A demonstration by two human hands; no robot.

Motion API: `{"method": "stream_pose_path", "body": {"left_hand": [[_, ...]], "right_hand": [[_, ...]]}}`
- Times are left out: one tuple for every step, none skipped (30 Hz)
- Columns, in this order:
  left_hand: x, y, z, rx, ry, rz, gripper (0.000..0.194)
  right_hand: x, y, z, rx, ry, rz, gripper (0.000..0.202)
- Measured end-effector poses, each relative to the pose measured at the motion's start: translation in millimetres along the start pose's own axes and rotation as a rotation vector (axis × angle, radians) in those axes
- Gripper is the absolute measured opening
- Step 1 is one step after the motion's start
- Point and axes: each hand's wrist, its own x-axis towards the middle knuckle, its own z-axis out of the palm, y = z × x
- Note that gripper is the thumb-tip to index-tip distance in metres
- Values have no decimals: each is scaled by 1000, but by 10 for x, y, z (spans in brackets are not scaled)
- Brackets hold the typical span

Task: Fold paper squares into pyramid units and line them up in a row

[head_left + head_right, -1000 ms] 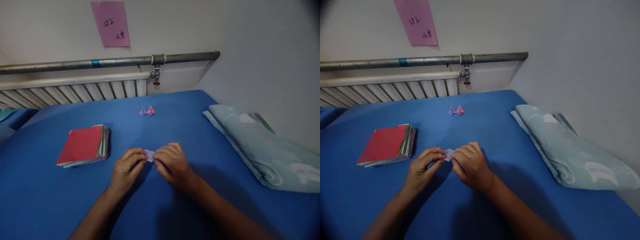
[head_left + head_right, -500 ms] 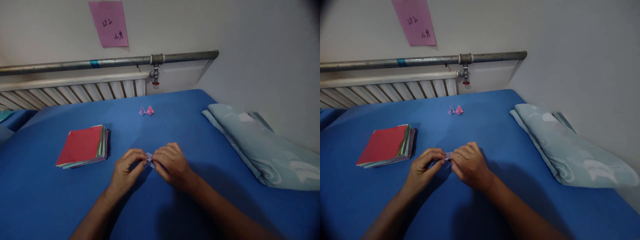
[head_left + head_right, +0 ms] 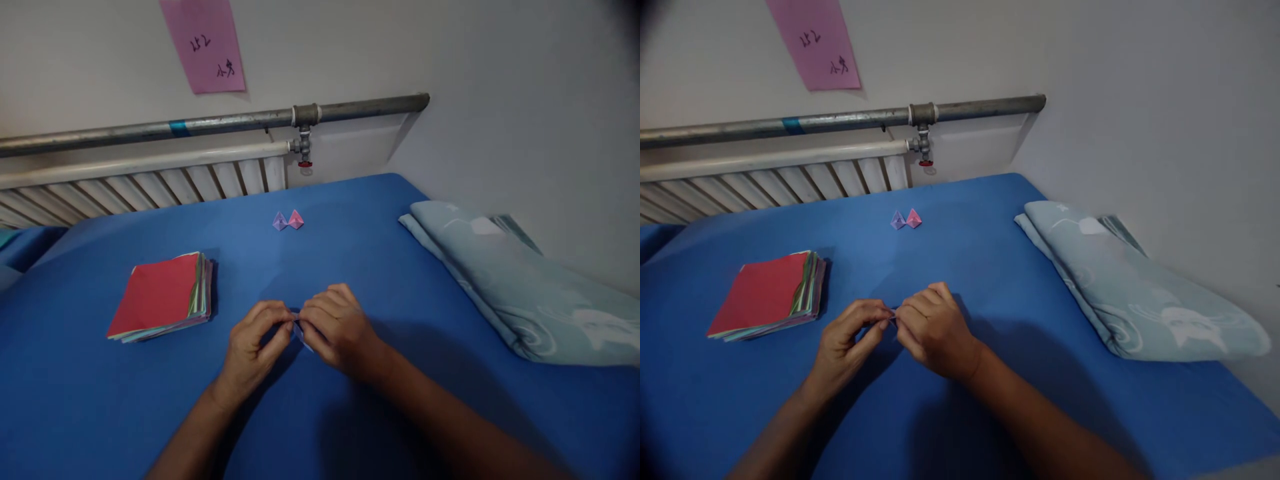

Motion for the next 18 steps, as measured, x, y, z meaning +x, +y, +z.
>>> {"method": "stream_pose_path", "body": {"left_hand": [[-7,-3,5,-7,10,-7,12],[-16,-7,10,-14,19,-22,12],[-25,-13,16,-22,27,-40,12],[-34,-19,22,-32,31,-60,12],[-42,-23,29,-44,33,-83,11],[-49,-26,35,-55,32,-107,11],[-54,-28,42,-66,34,-128,10],[-57,-28,49,-77,39,-145,10],[-60,-28,57,-84,47,-160,9],[-61,-27,65,-90,55,-175,9],[-62,-26,73,-97,63,-188,8],[-63,-26,80,-105,68,-200,8],[-64,-27,87,-114,70,-216,8],[-66,-29,92,-125,70,-235,8],[-69,-31,96,-138,69,-258,9],[-72,-33,100,-150,67,-281,9],[-75,-34,102,-160,67,-307,9],[-78,-35,104,-169,69,-331,9]], "right_hand": [[1,-3,3,-2,-1,1,15],[1,-4,7,-4,0,1,16],[1,-5,11,-6,2,2,17],[1,-6,17,-5,3,1,17],[1,-6,22,-5,3,2,18],[1,-6,28,-5,1,3,18],[0,-5,33,-4,-2,5,19],[0,-5,38,-3,-4,8,19],[-1,-4,42,-1,-6,13,19],[-2,-3,46,1,-6,18,19],[-4,-3,49,6,-7,24,19],[-6,-3,51,14,-8,31,18],[-8,-4,51,25,-8,41,18],[-10,-7,49,42,-5,51,17],[-11,-11,46,62,-1,64,17],[-12,-16,42,84,2,78,16],[-11,-22,39,105,2,92,14],[-11,-28,38,119,3,107,12]]}}
